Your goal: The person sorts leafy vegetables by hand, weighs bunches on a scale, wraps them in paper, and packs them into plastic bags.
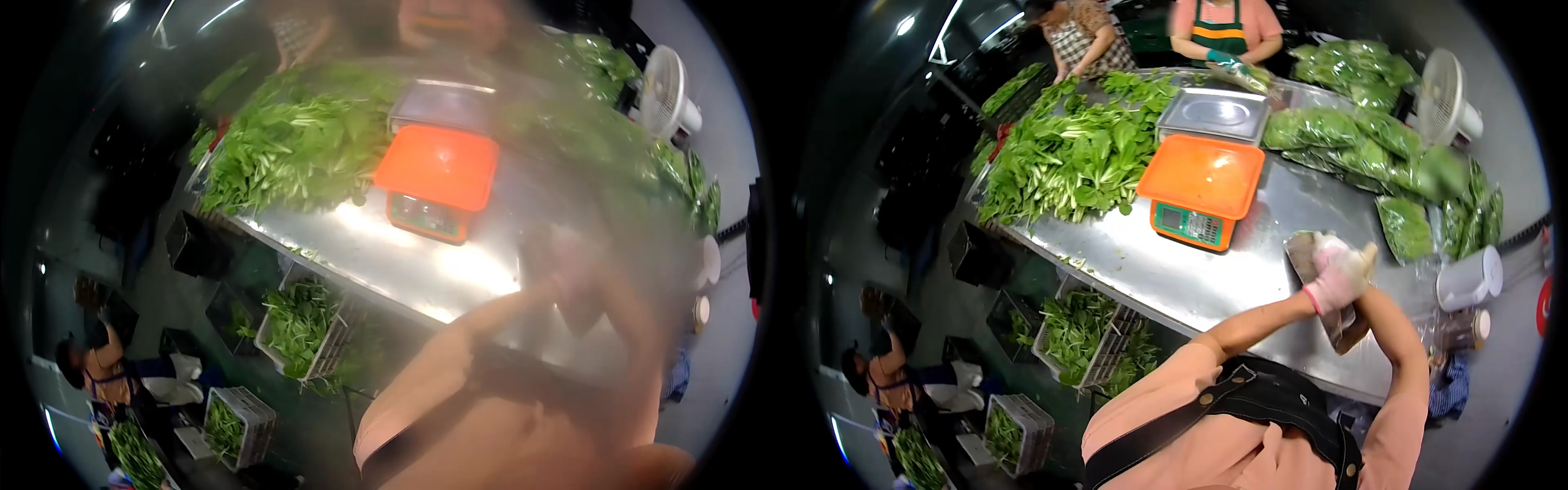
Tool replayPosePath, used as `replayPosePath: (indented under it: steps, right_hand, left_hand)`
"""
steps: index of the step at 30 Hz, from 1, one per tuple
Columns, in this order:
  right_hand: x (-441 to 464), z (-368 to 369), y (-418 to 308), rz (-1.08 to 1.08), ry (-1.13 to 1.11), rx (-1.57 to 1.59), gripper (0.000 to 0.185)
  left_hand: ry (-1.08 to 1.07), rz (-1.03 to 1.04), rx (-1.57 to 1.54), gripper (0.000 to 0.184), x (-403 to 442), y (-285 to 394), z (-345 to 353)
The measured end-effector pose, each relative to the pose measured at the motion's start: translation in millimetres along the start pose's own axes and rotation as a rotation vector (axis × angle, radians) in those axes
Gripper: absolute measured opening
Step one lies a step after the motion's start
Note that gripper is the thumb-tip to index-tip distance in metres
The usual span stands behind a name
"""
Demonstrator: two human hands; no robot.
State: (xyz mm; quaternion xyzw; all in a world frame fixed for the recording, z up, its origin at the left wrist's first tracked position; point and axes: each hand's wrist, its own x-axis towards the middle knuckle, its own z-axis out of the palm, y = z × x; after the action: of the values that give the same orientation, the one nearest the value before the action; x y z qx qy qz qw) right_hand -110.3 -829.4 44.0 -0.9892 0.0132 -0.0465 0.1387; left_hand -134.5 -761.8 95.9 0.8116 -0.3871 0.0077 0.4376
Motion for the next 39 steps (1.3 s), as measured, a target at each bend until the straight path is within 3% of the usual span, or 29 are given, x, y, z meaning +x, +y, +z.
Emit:
replayPosePath:
  steps: [1,3,4,6,7,8,9,10,12,14,15,19,20,23,25,28,29,31,35,37,38,39]
  right_hand:
    - [-1.0,-2.2,3.9,-0.034,-0.028,0.004,0.025]
    - [-1.5,-10.7,17.8,-0.134,-0.088,0.009,0.025]
    - [-2.0,-14.0,29.0,-0.205,-0.123,0.011,0.025]
    - [1.9,-16.4,62.4,-0.426,-0.190,-0.009,0.025]
    - [4.7,-25.5,65.3,-0.510,-0.215,-0.029,0.025]
    - [-4.7,-71.4,17.5,-0.298,-0.409,-0.015,0.039]
    - [-31.8,-129.5,-41.3,-0.076,-0.290,0.147,0.058]
    - [-52.2,-146.3,-52.5,-0.071,-0.219,0.113,0.073]
    - [-86.5,-158.2,-56.9,-0.116,-0.193,0.069,0.076]
    - [-110.1,-145.5,-47.6,-0.180,-0.122,-0.079,0.072]
    - [-117.3,-140.4,-39.4,-0.174,-0.114,-0.049,0.070]
    - [-140.5,-150.3,-38.7,-0.132,-0.182,0.258,0.057]
    - [-143.3,-157.9,-52.1,-0.133,-0.169,0.258,0.044]
    - [-142.9,-130.4,-31.7,-0.159,0.017,0.153,0.027]
    - [-136.6,-121.8,-20.8,-0.137,0.147,0.303,0.013]
    - [-121.1,-121.2,-19.7,-0.153,0.210,0.304,0.007]
    - [-110.9,-116.0,-18.5,-0.211,0.353,0.280,0.005]
    - [-92.0,-128.0,-19.2,-0.249,0.476,0.266,0.008]
    - [-75.6,-162.1,-49.0,-0.354,0.630,0.148,0.011]
    - [-64.8,-152.4,-47.2,-0.394,0.624,0.047,0.011]
    - [-52.3,-109.1,-12.8,-0.302,0.534,0.091,0.008]
    - [-55.2,-107.9,-13.3,-0.237,0.494,0.070,0.006]
  left_hand:
    - [0.023,-0.006,0.006,0.011,-2.1,2.9,-10.5]
    - [0.311,0.184,0.207,0.009,-1.4,7.6,-35.5]
    - [0.321,0.178,0.217,0.009,1.9,0.2,-37.9]
    - [0.269,0.076,-0.288,0.009,12.7,-16.5,-41.5]
    - [0.283,0.035,-0.378,0.010,15.5,-21.5,-51.6]
    - [0.304,0.034,-0.370,0.010,17.1,-27.2,-60.5]
    - [0.327,-0.013,-0.471,0.010,18.7,-32.9,-67.4]
    - [0.351,-0.057,-0.576,0.009,21.0,-38.2,-73.0]
    - [0.307,-0.105,-0.628,0.009,25.2,-49.1,-76.9]
    - [0.219,-0.133,-0.755,0.009,26.9,-53.6,-71.3]
    - [0.081,-0.245,-0.852,0.009,22.7,-43.9,-84.2]
    - [0.115,-0.224,-0.848,0.010,24.8,-43.1,-82.0]
    - [0.118,-0.220,-0.842,0.010,26.7,-43.4,-83.1]
    - [0.086,-0.211,-0.808,0.011,30.5,-46.2,-82.0]
    - [-0.008,-0.224,-0.790,0.011,32.6,-45.3,-78.5]
    - [0.033,-0.188,-0.837,0.010,43.7,-54.7,-57.7]
    - [0.020,-0.185,-0.833,0.010,46.3,-51.3,-60.2]
    - [-0.088,-0.273,-1.074,0.009,56.9,-49.5,-66.1]
    - [-0.112,-0.031,-1.072,0.011,68.5,-37.3,-91.8]
    - [-0.169,0.029,-0.866,0.012,63.9,-48.8,-91.8]
    - [-0.274,0.007,-0.868,0.014,64.6,-100.6,-58.9]
    - [-0.219,0.049,-0.817,0.018,55.2,-114.0,-50.8]
